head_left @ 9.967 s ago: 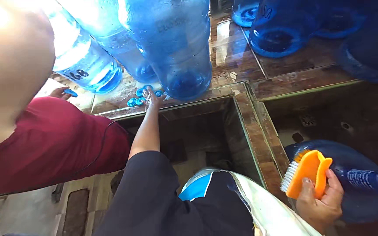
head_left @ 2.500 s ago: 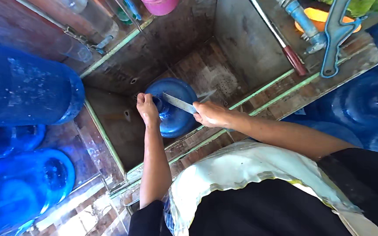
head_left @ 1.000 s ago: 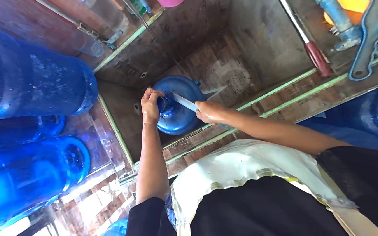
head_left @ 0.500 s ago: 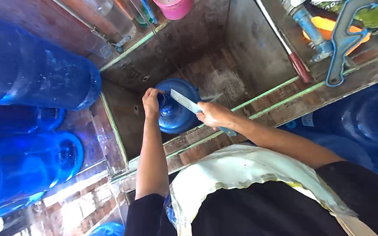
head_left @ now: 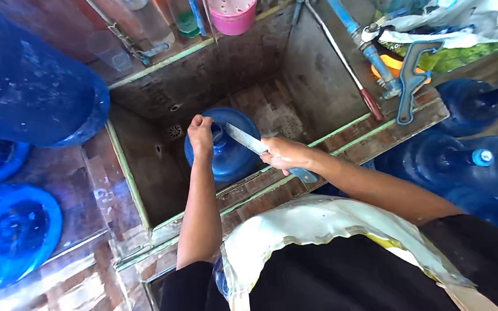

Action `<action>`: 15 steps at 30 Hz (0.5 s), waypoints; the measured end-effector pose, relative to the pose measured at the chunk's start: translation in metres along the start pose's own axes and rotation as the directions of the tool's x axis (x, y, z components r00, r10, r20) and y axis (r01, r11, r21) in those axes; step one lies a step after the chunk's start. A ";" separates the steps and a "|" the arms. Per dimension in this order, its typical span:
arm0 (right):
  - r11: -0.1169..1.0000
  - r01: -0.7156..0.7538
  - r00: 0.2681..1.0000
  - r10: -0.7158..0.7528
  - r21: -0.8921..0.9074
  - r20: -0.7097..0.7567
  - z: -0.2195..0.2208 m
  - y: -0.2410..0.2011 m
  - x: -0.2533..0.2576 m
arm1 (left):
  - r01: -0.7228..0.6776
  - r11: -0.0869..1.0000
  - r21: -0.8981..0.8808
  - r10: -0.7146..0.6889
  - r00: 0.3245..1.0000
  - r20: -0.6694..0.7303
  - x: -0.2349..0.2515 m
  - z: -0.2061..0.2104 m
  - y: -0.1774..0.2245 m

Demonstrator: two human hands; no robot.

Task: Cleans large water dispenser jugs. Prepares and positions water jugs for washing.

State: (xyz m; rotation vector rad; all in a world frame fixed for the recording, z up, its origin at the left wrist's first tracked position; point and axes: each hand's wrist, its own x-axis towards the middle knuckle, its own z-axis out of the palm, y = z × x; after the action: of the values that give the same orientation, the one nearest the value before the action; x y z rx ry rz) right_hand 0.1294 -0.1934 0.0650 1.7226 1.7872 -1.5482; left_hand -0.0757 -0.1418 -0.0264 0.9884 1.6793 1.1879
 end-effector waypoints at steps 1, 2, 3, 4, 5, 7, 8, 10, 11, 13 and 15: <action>1.000 -0.017 1.000 0.017 -0.002 0.001 0.000 -0.002 0.000 | 0.003 1.000 -0.003 -0.003 1.000 0.006 0.000 0.000 -0.001; 0.999 -0.035 0.999 0.035 -0.007 0.003 -0.001 -0.005 0.000 | 0.004 1.000 -0.006 -0.004 1.000 0.012 0.000 0.000 -0.001; 0.999 -0.047 0.999 0.047 -0.019 0.001 -0.002 -0.008 0.000 | 0.005 1.000 -0.010 -0.004 1.000 0.025 0.000 0.000 -0.001; 0.998 -0.055 0.998 0.055 -0.033 0.000 -0.003 -0.011 0.000 | 0.006 1.000 -0.011 -0.005 0.999 0.037 0.001 -0.001 -0.001; 0.997 -0.066 0.998 0.066 -0.048 0.002 -0.003 -0.014 0.001 | 0.005 1.000 -0.004 -0.005 0.999 0.053 0.002 -0.002 -0.001; 0.990 -0.079 0.996 0.084 -0.117 0.039 0.002 -0.016 0.002 | -0.003 1.000 0.013 0.002 0.995 0.096 0.002 -0.003 0.000; 0.986 -0.042 0.995 0.056 -0.164 0.083 0.014 -0.012 0.005 | -0.008 1.000 0.024 0.005 0.994 0.114 0.001 -0.001 0.001; 0.975 0.091 0.959 -0.031 -0.202 0.281 0.052 -0.018 0.015 | -0.018 0.998 0.055 0.009 0.988 0.151 -0.003 0.003 0.005; 0.971 0.130 0.943 -0.059 -0.199 0.328 0.058 -0.031 0.020 | -0.022 0.998 0.058 0.013 0.987 0.160 0.000 0.004 0.007; 0.980 0.088 0.968 -0.042 -0.177 0.248 0.047 -0.045 0.030 | -0.005 0.998 0.056 -0.005 0.984 0.177 0.004 -0.003 0.006; 0.976 0.056 0.988 -0.025 -0.208 0.150 0.030 -0.036 0.039 | -0.012 0.998 0.069 -0.003 0.977 0.213 0.005 -0.011 0.005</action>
State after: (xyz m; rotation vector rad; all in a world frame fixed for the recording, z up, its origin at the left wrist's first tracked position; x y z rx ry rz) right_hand 0.0742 -0.1846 0.0416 1.4450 1.8483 -1.4011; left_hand -0.0874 -0.1391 -0.0208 1.1220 1.5574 0.9927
